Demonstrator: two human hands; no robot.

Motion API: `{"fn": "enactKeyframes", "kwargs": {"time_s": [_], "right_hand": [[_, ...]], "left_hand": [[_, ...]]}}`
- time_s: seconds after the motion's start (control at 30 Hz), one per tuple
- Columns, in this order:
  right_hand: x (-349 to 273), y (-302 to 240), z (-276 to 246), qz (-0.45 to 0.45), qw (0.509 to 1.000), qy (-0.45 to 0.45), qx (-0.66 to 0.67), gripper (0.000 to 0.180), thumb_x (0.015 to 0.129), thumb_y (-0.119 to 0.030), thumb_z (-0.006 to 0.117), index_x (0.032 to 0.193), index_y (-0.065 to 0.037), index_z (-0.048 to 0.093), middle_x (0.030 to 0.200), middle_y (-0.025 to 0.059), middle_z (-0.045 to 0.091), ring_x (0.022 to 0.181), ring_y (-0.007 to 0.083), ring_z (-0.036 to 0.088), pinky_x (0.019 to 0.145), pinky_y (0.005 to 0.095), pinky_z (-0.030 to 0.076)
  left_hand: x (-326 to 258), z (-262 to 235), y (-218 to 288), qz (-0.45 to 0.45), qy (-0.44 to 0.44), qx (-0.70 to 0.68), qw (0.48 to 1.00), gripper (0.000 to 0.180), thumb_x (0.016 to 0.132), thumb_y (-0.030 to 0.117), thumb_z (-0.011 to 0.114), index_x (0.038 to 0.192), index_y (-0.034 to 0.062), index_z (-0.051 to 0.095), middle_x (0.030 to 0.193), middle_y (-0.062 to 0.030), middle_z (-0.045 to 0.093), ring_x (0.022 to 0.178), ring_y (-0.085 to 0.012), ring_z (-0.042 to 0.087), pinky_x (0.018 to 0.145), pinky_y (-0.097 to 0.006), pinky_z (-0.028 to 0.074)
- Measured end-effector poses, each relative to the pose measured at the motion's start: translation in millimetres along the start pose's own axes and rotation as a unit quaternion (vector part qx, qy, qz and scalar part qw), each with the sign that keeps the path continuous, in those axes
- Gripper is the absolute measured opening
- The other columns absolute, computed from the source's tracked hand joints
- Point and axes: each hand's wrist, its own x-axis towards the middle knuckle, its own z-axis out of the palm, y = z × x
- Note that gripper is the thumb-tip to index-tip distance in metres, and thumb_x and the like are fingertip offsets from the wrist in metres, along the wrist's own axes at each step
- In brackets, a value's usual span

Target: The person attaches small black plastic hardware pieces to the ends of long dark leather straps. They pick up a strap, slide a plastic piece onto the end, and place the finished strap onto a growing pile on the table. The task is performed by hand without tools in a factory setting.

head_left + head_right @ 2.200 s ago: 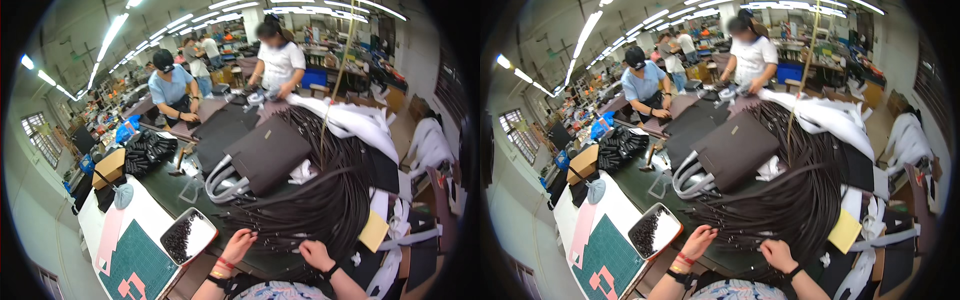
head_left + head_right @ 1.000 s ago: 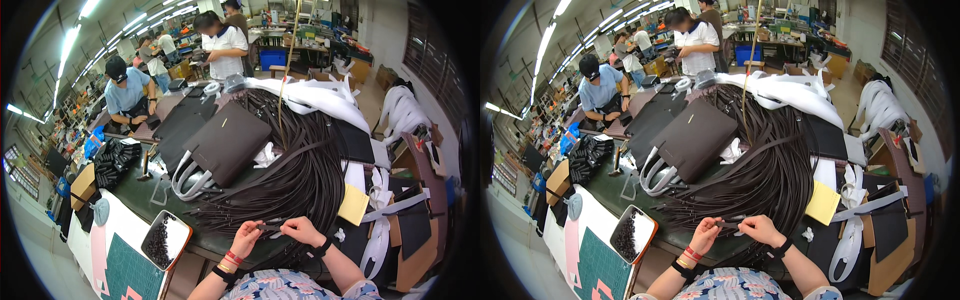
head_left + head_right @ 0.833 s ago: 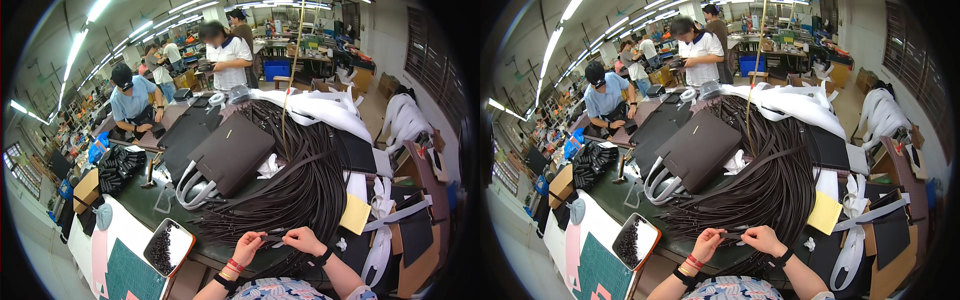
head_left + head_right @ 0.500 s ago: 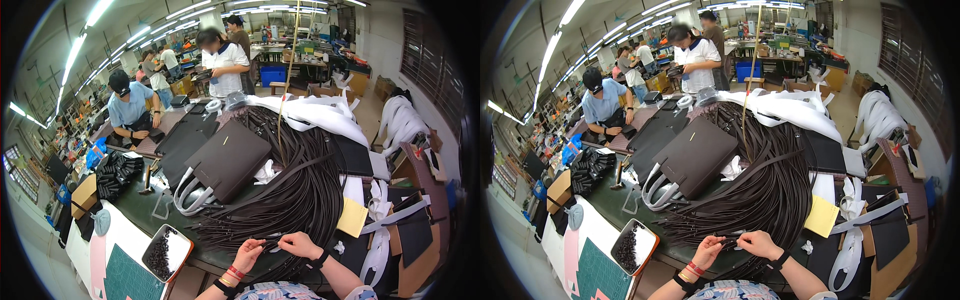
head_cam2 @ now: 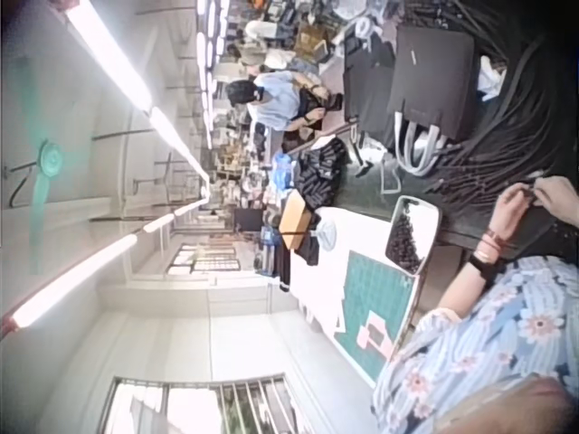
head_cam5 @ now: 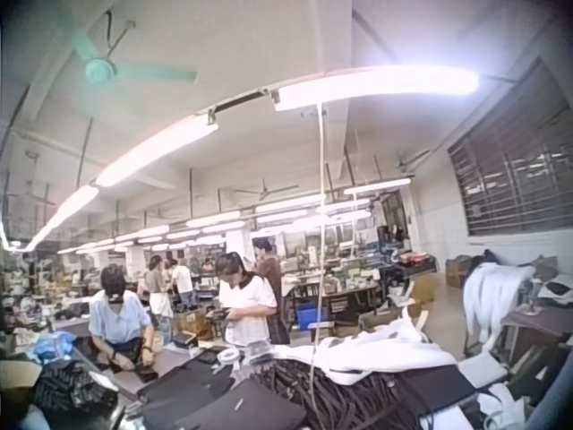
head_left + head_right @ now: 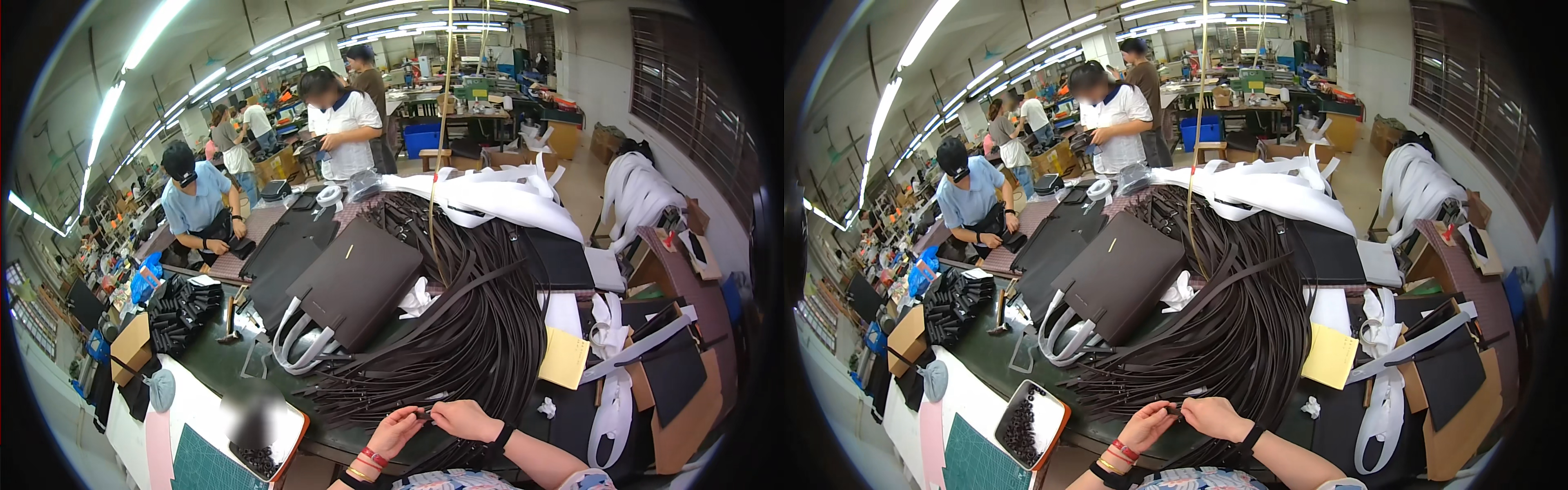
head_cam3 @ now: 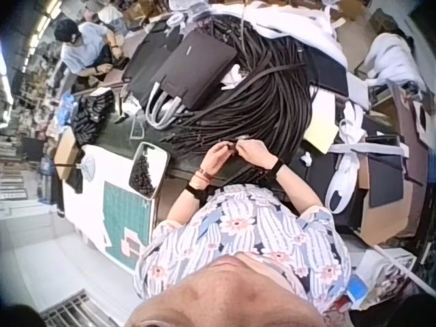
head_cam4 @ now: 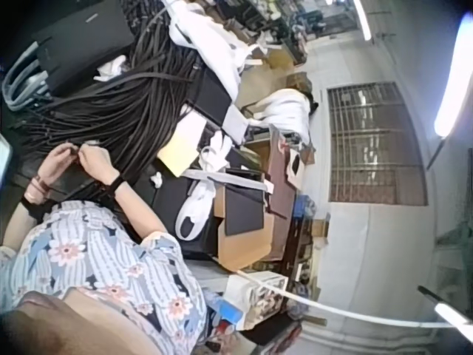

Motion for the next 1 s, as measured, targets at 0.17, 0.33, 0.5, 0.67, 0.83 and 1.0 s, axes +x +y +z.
{"fn": "enactKeyframes", "kwargs": {"time_s": [0.17, 0.33, 0.5, 0.67, 0.83, 1.0], "right_hand": [[1.5, -10.2, 0.9, -0.018, 0.998, 0.05, 0.019, 0.019, 0.09, -0.026, 0.06, 0.094, -0.01, 0.068, 0.071, 0.0112, 0.066, 0.065, 0.0304, 0.066, 0.058, 0.0399, 0.051], [1.7, -16.0, -1.4, 0.014, 0.997, 0.072, 0.015, 0.019, 0.087, -0.028, 0.065, 0.083, -0.011, 0.07, 0.063, 0.008, 0.065, 0.06, 0.028, 0.066, 0.055, 0.0366, 0.05], [2.0, -16.4, -2.5, 0.042, 0.994, 0.061, 0.082, 0.018, 0.086, -0.027, 0.065, 0.083, -0.011, 0.071, 0.065, 0.0077, 0.066, 0.059, 0.0247, 0.066, 0.054, 0.0339, 0.05], [7.1, -15.7, 4.9, 0.027, 0.995, 0.071, 0.06, 0.019, 0.086, -0.029, 0.065, 0.084, -0.01, 0.07, 0.064, 0.0072, 0.065, 0.058, 0.0267, 0.065, 0.053, 0.0355, 0.049], [9.0, -14.9, -2.5, 0.018, 0.998, 0.054, 0.033, 0.021, 0.087, -0.03, 0.065, 0.087, -0.009, 0.068, 0.069, 0.0072, 0.065, 0.063, 0.0271, 0.065, 0.062, 0.0361, 0.049], [-1.8, 9.9, -14.2, -0.049, 0.998, 0.049, 0.013, 0.016, 0.09, -0.024, 0.062, 0.089, -0.008, 0.065, 0.076, 0.0053, 0.066, 0.071, 0.0255, 0.064, 0.069, 0.037, 0.045]], "left_hand": [[-2.1, 4.1, 0.0, 0.005, -0.005, -0.007, 1.0, 0.023, 0.097, 0.007, 0.056, 0.119, 0.0008, 0.061, 0.121, -0.0098, 0.063, 0.108, -0.017, 0.062, 0.098, -0.03, 0.049], [-2.4, 7.1, -0.8, 0.006, -0.026, -0.046, 0.999, 0.03, 0.095, 0.004, 0.059, 0.125, 0.0028, 0.059, 0.125, -0.0094, 0.061, 0.114, -0.0163, 0.059, 0.101, -0.03, 0.048], [-5.3, 13.0, -2.3, 0.032, 0.009, -0.046, 0.998, 0.04, 0.093, 0.002, 0.062, 0.131, 0.0029, 0.054, 0.128, -0.0097, 0.06, 0.114, -0.0159, 0.059, 0.101, -0.029, 0.048], [-2.6, 16.1, -8.0, 0.034, 0.02, -0.048, 0.998, 0.037, 0.092, 0.002, 0.062, 0.128, 0.0012, 0.055, 0.123, -0.0094, 0.062, 0.11, -0.0161, 0.061, 0.1, -0.028, 0.049], [2.1, 19.2, -4.0, 0.046, 0.032, -0.043, 0.998, 0.035, 0.092, 0.001, 0.063, 0.126, 0.0004, 0.056, 0.12, -0.0091, 0.063, 0.109, -0.0165, 0.062, 0.098, -0.03, 0.05], [9.7, 16.6, -2.6, 0.067, 0.049, -0.039, 0.996, 0.036, 0.091, 0.001, 0.064, 0.127, 0.0015, 0.056, 0.12, -0.0079, 0.063, 0.108, -0.0157, 0.062, 0.098, -0.029, 0.049]]}}
